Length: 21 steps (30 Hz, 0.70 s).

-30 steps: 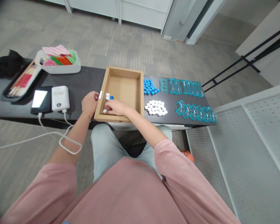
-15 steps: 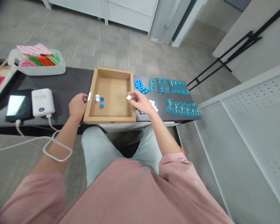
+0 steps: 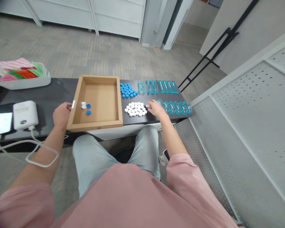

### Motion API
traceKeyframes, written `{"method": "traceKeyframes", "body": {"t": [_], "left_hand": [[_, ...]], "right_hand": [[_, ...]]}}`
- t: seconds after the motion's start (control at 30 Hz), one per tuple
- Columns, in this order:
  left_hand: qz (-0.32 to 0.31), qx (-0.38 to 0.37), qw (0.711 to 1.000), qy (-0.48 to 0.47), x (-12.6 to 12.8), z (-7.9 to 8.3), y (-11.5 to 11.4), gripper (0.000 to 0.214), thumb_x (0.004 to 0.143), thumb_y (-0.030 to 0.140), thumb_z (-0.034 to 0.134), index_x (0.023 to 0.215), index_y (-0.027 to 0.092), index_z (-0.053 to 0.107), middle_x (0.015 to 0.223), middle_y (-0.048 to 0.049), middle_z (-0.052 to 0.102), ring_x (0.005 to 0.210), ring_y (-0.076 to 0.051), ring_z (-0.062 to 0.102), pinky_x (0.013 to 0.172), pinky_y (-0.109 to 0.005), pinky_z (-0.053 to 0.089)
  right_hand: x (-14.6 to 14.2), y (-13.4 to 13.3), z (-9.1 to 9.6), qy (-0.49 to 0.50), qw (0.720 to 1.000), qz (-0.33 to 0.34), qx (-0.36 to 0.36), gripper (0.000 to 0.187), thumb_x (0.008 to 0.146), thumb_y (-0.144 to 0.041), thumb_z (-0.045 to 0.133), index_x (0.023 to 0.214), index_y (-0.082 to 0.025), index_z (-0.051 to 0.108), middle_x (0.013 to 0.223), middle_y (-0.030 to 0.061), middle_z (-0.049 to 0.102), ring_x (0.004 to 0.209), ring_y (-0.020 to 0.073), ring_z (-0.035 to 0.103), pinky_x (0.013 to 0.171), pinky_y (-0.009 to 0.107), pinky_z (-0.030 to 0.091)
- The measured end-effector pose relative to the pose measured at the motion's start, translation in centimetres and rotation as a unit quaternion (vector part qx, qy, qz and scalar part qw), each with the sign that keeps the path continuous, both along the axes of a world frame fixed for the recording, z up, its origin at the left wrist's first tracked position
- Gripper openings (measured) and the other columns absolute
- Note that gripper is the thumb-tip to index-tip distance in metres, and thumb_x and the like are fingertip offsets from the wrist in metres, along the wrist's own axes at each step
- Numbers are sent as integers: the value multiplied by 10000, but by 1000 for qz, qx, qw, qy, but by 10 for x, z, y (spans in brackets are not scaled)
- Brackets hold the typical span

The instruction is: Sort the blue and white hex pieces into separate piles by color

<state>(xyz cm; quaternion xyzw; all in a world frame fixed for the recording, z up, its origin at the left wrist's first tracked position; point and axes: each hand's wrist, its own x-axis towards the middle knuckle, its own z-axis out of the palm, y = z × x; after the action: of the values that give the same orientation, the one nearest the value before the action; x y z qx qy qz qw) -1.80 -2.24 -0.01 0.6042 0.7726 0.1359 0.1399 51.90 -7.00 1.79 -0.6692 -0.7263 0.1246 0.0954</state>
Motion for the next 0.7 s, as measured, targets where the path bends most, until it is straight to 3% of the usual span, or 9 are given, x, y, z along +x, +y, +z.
{"method": "traceKeyframes", "body": {"t": [0.2,0.4,0.53,0.7], "left_hand": [[3,-9,1000,12,1,3,-1,357,1084,238,550,1343,209,795,1300,-113,842,1161,-286,759,899,-335,532],[-5,0,1000,-4,1,1,-1,327,1090,250,568,1319,203,796,1267,-108,829,1101,-270,744,873,-332,512],[-18,10,999,-26,0,-4,-1,284,1097,266,604,1298,207,796,1255,-93,819,1093,-254,726,879,-330,492],[-28,28,998,-48,-2,-12,1,228,1104,283,624,1217,231,814,1226,-87,811,1093,-263,725,884,-344,493]], "right_hand": [[6,1,-4,74,997,3,-3,588,910,-40,718,1470,-187,819,1193,115,852,913,243,801,1005,400,667],[6,-8,8,106,993,-6,47,439,956,-149,695,1373,-187,827,1139,115,856,900,265,788,995,458,667],[-44,1,21,144,985,70,59,339,1011,-237,696,1319,-236,836,1149,107,850,915,275,777,961,454,660],[-158,28,25,175,957,229,19,282,1059,-253,690,1305,-239,827,1234,96,820,926,238,750,958,412,627]]}}
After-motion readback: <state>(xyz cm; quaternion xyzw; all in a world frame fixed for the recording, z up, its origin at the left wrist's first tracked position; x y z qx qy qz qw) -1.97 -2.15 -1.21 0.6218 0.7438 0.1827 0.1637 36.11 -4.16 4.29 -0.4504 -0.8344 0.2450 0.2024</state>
